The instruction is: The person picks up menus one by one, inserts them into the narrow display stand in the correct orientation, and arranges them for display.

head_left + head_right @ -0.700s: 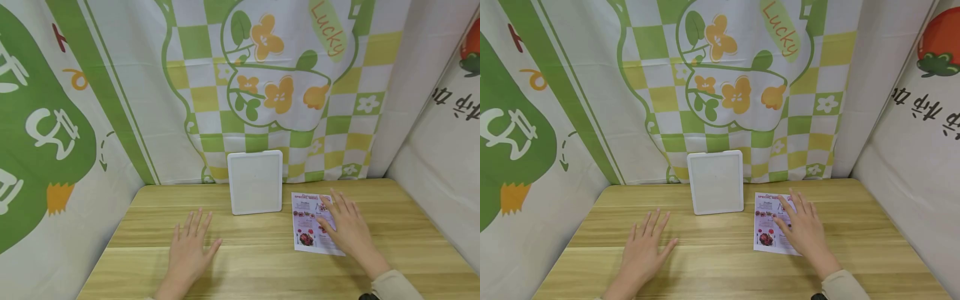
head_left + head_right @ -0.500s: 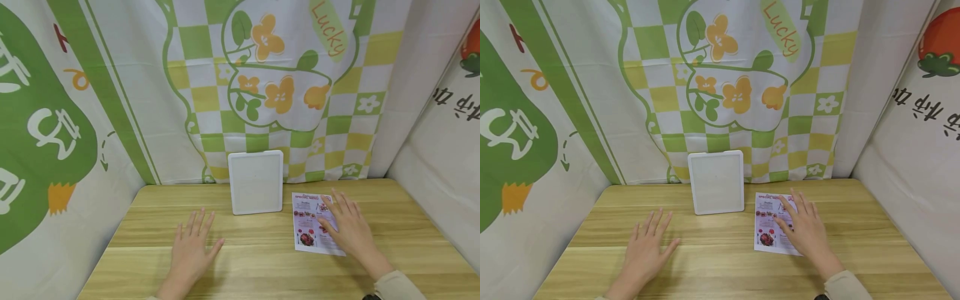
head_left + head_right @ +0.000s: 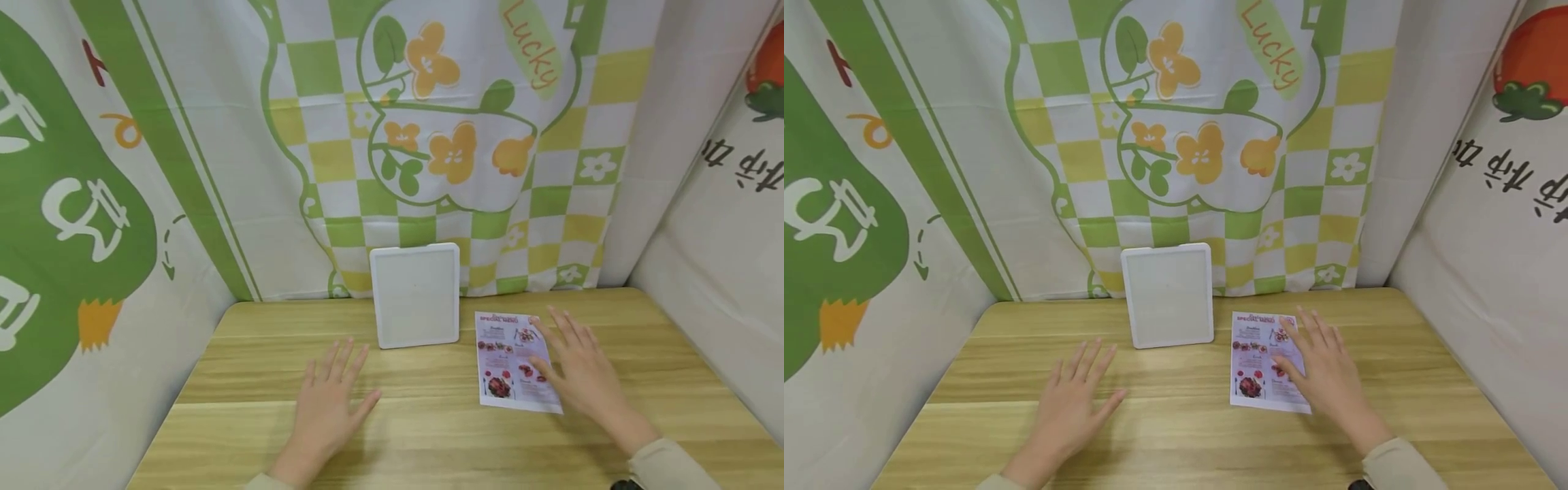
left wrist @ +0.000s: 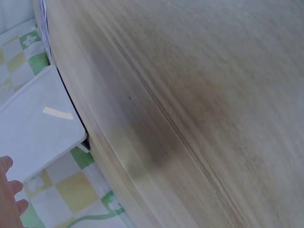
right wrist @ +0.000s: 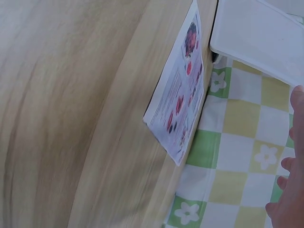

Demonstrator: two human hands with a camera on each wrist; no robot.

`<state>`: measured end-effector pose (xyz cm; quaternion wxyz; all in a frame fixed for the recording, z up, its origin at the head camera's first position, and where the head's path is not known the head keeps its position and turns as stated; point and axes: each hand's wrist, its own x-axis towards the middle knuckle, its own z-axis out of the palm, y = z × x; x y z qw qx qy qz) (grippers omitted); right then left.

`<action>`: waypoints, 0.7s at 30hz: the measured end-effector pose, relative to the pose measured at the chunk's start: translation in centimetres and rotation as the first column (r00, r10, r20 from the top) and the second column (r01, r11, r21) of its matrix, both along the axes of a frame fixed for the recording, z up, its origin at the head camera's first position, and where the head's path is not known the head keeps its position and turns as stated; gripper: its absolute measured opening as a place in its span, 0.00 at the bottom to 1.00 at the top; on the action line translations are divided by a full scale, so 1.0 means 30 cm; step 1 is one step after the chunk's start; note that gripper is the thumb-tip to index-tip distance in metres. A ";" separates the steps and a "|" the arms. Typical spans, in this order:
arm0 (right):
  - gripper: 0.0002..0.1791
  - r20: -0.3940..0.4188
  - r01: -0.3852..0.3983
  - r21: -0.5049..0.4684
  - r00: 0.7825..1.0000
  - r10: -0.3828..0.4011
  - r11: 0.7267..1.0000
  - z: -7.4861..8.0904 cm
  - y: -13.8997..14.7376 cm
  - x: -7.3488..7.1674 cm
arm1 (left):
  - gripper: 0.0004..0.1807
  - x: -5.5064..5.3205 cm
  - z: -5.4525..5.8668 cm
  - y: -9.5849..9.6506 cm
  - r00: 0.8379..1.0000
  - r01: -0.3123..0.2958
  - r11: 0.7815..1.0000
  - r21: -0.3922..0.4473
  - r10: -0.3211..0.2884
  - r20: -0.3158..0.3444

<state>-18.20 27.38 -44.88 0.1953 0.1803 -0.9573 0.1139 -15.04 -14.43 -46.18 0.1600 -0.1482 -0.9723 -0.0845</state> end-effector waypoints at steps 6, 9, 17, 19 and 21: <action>0.41 -0.010 -0.007 -0.003 1.000 0.007 1.000 0.003 0.022 0.009 | 0.40 -0.018 -0.004 0.033 0.999 0.051 0.998 -0.034 -0.051 -0.016; 0.41 -0.002 -0.007 -0.020 1.000 0.007 1.000 0.002 0.029 0.015 | 0.40 -0.025 -0.004 0.048 0.997 0.071 0.996 -0.058 -0.072 -0.020; 0.39 -0.004 -0.012 -0.017 1.000 0.012 1.000 -0.002 0.058 0.034 | 0.39 -0.042 -0.009 0.091 0.994 0.106 0.990 -0.095 -0.107 -0.004; 0.39 -0.014 -0.017 -0.011 1.000 0.017 1.000 -0.004 0.066 0.034 | 0.39 -0.046 -0.011 0.103 0.993 0.115 0.989 -0.093 -0.115 0.005; 0.40 -0.021 -0.022 -0.005 1.000 0.022 1.000 -0.007 0.072 0.035 | 0.39 -0.050 -0.011 0.115 0.992 0.124 0.989 -0.084 -0.123 0.011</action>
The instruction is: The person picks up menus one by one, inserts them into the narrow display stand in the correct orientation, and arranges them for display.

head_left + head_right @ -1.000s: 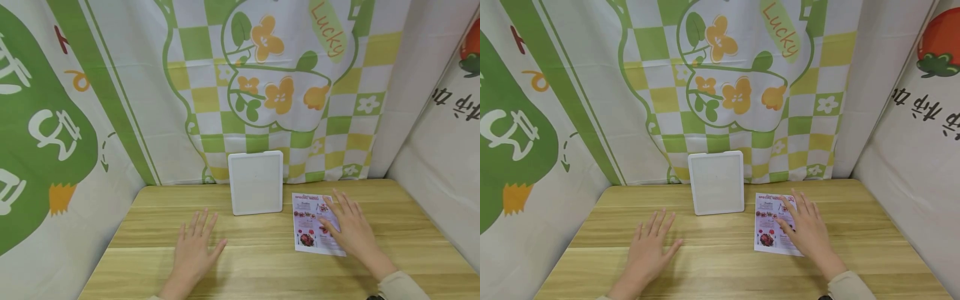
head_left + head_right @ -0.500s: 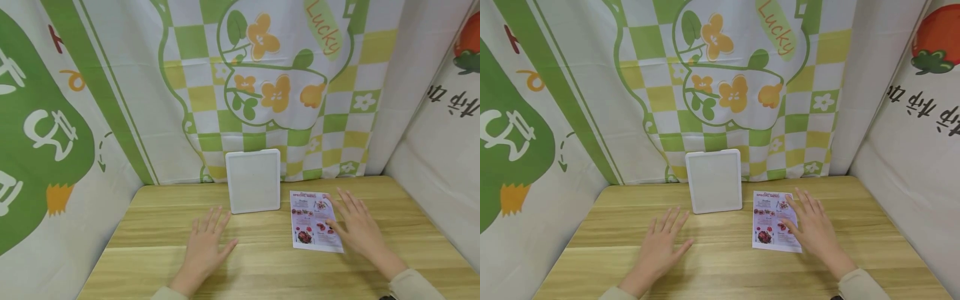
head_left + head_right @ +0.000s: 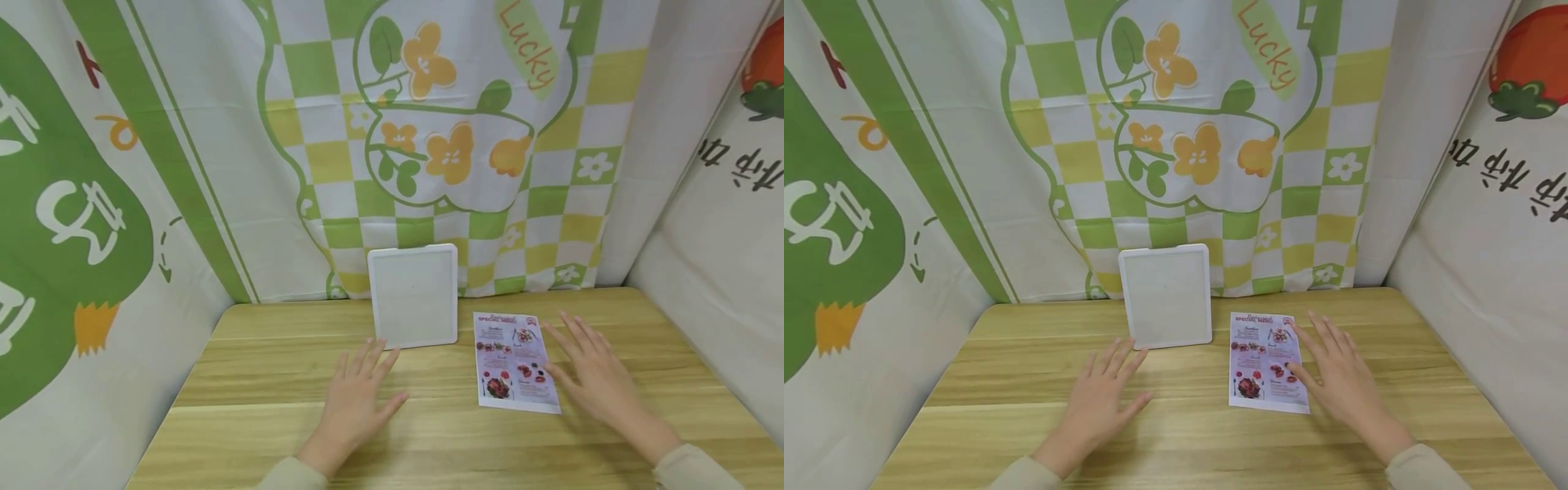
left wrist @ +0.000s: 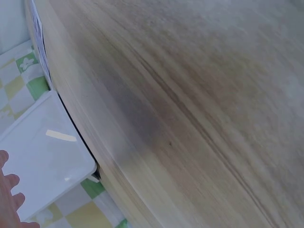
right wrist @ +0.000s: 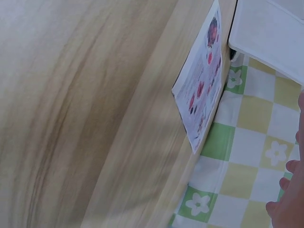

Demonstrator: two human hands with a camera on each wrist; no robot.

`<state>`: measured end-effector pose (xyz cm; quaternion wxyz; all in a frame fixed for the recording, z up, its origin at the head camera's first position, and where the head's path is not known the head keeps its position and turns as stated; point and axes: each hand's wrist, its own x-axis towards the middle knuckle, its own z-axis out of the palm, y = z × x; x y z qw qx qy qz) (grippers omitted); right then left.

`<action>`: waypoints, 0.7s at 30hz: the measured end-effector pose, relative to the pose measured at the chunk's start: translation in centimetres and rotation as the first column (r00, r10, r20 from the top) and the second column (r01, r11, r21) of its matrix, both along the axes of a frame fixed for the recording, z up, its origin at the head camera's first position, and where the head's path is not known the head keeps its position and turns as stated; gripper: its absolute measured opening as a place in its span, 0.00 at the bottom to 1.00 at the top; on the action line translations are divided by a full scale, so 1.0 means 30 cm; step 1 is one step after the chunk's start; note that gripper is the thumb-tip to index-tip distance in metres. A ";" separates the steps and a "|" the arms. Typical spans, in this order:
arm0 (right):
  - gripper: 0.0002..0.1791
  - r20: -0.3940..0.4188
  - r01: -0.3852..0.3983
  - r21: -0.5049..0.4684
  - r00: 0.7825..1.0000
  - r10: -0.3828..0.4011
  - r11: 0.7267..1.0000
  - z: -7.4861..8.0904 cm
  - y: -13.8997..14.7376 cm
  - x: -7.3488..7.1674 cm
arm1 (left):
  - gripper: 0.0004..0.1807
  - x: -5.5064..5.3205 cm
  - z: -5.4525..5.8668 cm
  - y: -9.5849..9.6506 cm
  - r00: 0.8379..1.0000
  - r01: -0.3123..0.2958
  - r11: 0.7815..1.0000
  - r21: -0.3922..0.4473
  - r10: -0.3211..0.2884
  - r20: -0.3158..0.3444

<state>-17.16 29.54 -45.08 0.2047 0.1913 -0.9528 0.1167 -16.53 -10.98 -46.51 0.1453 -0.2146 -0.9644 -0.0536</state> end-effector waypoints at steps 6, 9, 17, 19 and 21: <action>0.39 -0.006 -0.002 0.015 1.000 0.002 1.000 -0.009 0.020 0.005 | 0.39 -0.019 -0.007 0.035 0.999 0.038 0.999 -0.005 -0.038 -0.006; 0.40 -0.006 -0.003 0.015 1.000 0.003 1.000 -0.013 0.024 0.006 | 0.39 -0.026 -0.009 0.050 0.999 0.053 0.999 -0.004 -0.053 0.005; 0.43 0.000 -0.004 0.019 1.000 0.004 1.000 -0.030 0.034 0.011 | 0.39 -0.044 -0.021 0.109 0.995 0.080 0.997 -0.008 -0.080 0.066; 0.43 0.004 -0.007 0.016 1.000 0.007 1.000 -0.036 0.035 0.014 | 0.39 -0.048 -0.026 0.124 0.994 0.089 0.996 -0.013 -0.088 0.070; 0.42 0.006 -0.012 0.012 1.000 0.012 1.000 -0.043 0.038 0.016 | 0.39 -0.052 -0.031 0.136 0.993 0.102 0.995 -0.015 -0.100 0.068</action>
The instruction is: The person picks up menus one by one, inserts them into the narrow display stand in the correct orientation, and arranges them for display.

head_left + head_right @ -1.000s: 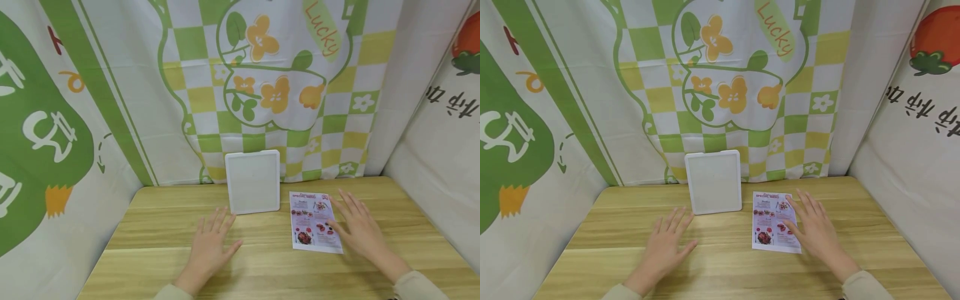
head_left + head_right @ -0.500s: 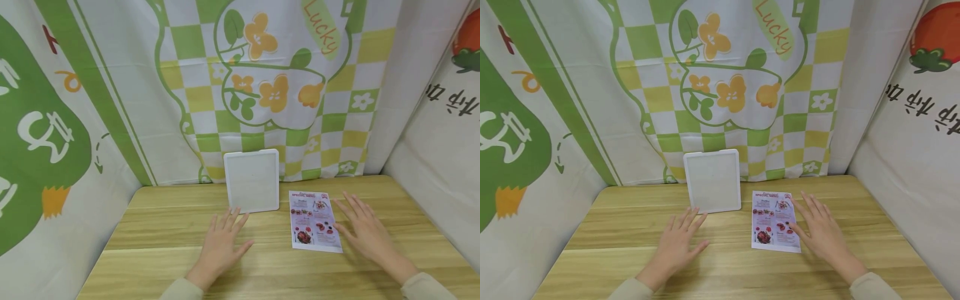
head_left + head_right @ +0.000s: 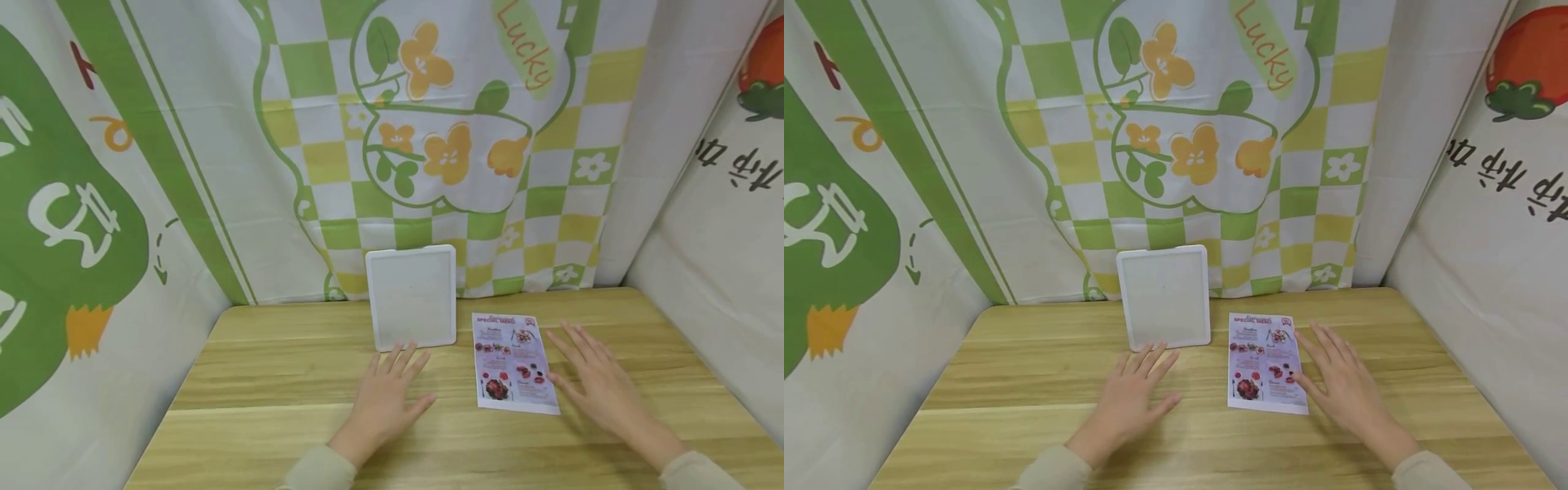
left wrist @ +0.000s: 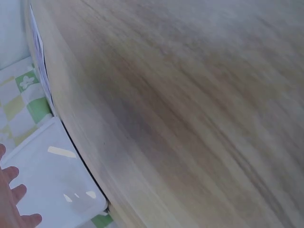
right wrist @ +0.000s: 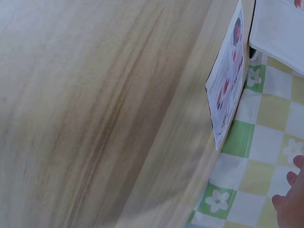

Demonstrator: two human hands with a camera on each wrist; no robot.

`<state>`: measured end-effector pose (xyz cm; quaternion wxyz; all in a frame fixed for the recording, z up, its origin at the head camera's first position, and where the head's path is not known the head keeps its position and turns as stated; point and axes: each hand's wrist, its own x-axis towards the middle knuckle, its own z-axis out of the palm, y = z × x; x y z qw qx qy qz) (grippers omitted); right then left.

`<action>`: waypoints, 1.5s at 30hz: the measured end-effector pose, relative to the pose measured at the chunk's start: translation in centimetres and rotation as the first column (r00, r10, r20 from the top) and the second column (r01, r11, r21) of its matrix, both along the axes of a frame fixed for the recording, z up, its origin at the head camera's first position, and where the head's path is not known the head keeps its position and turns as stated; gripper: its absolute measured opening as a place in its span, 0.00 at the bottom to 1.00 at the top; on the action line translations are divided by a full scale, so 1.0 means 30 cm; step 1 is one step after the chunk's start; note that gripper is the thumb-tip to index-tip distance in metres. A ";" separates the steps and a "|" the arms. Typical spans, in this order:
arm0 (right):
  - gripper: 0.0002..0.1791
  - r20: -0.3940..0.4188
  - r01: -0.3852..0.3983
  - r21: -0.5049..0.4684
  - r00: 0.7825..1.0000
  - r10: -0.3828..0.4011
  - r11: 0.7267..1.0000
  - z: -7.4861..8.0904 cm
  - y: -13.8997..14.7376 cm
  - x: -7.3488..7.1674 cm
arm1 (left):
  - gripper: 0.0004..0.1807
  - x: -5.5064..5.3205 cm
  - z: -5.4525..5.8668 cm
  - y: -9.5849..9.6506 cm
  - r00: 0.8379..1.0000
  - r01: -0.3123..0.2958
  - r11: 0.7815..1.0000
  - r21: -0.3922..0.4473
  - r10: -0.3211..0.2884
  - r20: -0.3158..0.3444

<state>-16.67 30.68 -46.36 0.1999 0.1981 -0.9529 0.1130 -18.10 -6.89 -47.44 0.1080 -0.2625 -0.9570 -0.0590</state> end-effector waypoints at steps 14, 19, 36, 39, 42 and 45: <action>0.41 -0.014 -0.050 0.000 0.999 0.050 0.999 -0.037 0.024 0.008 | 0.36 -0.021 -0.024 0.054 0.993 0.117 0.993 0.005 -0.117 0.001; 0.39 0.021 -0.068 -0.018 0.997 0.068 0.998 -0.047 0.032 0.007 | 0.37 -0.035 -0.027 0.071 0.989 0.148 0.989 0.004 -0.148 -0.005; 0.37 0.101 -0.085 -0.081 0.990 0.093 0.993 -0.071 0.057 -0.002 | 0.34 -0.068 -0.035 0.115 0.976 0.214 0.976 0.027 -0.215 0.038; 0.37 0.118 -0.078 -0.087 0.989 0.088 0.993 -0.076 0.060 -0.003 | 0.34 -0.073 -0.037 0.120 0.975 0.212 0.977 0.025 -0.213 0.064; 0.35 0.137 -0.072 -0.092 0.987 0.084 0.993 -0.080 0.062 -0.003 | 0.34 -0.080 -0.041 0.128 0.972 0.214 0.977 0.026 -0.215 0.090; 0.34 0.149 -0.073 -0.098 0.985 0.087 0.993 -0.086 0.062 -0.004 | 0.34 -0.086 -0.044 0.136 0.971 0.215 0.976 0.027 -0.217 0.104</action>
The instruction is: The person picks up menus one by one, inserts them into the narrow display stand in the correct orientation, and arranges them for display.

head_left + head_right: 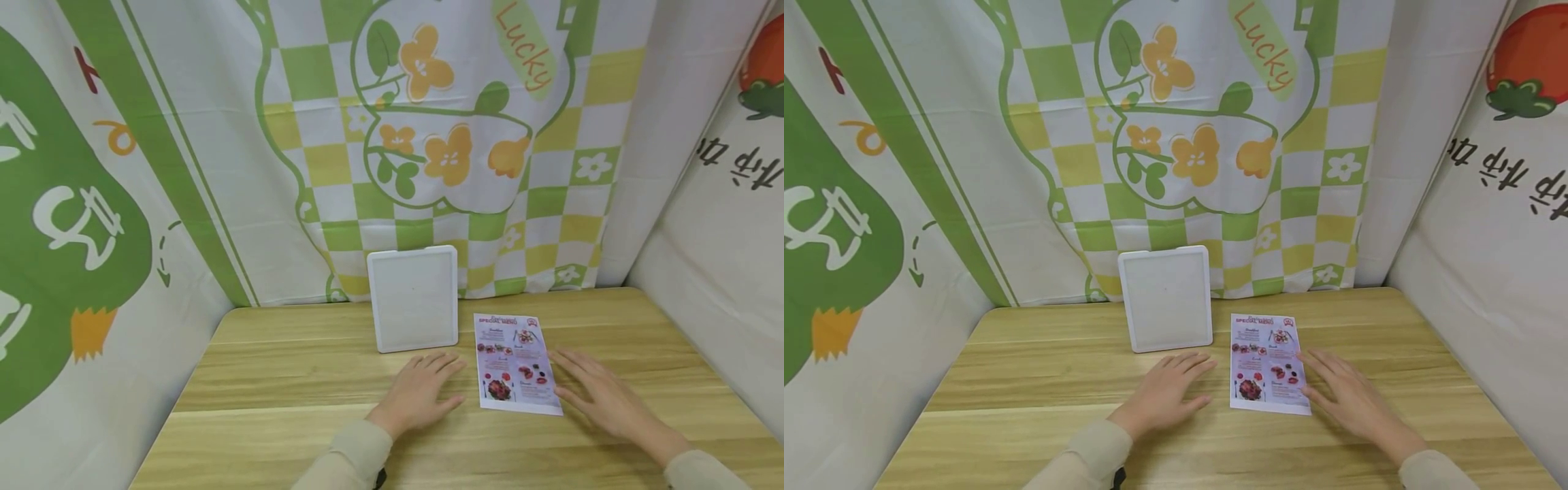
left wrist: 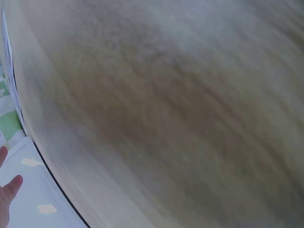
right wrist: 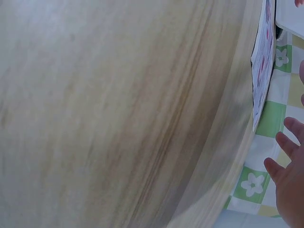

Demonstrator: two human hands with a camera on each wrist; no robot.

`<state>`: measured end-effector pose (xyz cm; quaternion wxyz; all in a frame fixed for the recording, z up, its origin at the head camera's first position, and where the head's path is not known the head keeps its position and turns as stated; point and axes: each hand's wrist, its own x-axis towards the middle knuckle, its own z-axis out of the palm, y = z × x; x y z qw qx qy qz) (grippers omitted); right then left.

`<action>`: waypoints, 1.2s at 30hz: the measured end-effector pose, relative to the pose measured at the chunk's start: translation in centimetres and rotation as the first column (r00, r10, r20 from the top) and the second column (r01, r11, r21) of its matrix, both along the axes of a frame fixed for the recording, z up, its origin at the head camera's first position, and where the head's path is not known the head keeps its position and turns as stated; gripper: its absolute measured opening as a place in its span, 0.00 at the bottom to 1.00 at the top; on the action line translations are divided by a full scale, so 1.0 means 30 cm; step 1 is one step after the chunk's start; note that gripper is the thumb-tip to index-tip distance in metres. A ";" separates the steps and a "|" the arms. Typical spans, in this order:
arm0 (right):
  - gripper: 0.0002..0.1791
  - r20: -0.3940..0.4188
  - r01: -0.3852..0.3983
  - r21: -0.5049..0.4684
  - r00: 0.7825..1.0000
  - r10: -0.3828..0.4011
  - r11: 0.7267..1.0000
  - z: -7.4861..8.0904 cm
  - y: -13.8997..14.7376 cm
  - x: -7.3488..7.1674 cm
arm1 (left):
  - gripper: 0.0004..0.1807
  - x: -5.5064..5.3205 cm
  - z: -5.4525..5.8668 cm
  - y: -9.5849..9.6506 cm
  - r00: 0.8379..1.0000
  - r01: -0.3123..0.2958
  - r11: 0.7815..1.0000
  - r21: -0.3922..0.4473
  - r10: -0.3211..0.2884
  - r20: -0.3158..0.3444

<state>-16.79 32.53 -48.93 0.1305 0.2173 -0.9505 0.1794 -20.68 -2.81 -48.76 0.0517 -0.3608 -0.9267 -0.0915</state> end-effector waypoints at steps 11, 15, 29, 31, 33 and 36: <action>0.32 0.025 -0.021 -0.026 0.999 0.022 0.999 -0.028 -0.010 -0.015 | 0.32 -0.024 -0.021 0.041 0.998 -0.043 0.998 0.043 0.040 0.055; 0.32 0.049 -0.025 -0.031 0.998 0.027 0.999 -0.031 -0.011 -0.026 | 0.30 -0.033 -0.026 0.052 0.995 -0.062 0.995 0.078 0.055 0.085; 0.36 0.097 -0.049 -0.047 0.994 0.053 0.998 -0.049 0.032 -0.057 | 0.31 -0.066 -0.057 0.089 0.987 -0.065 0.987 0.147 0.042 0.155; 0.36 0.106 -0.054 -0.048 0.993 0.059 0.997 -0.049 0.034 -0.065 | 0.32 -0.072 -0.057 0.094 0.986 -0.067 0.986 0.152 0.043 0.161; 0.36 0.121 -0.056 -0.052 0.991 0.061 0.997 -0.047 0.035 -0.071 | 0.34 -0.077 -0.058 0.102 0.985 -0.069 0.986 0.152 0.043 0.167; 0.36 0.146 -0.053 -0.054 0.987 0.060 0.997 -0.048 0.035 -0.078 | 0.35 -0.082 -0.056 0.114 0.984 -0.063 0.987 0.145 0.037 0.174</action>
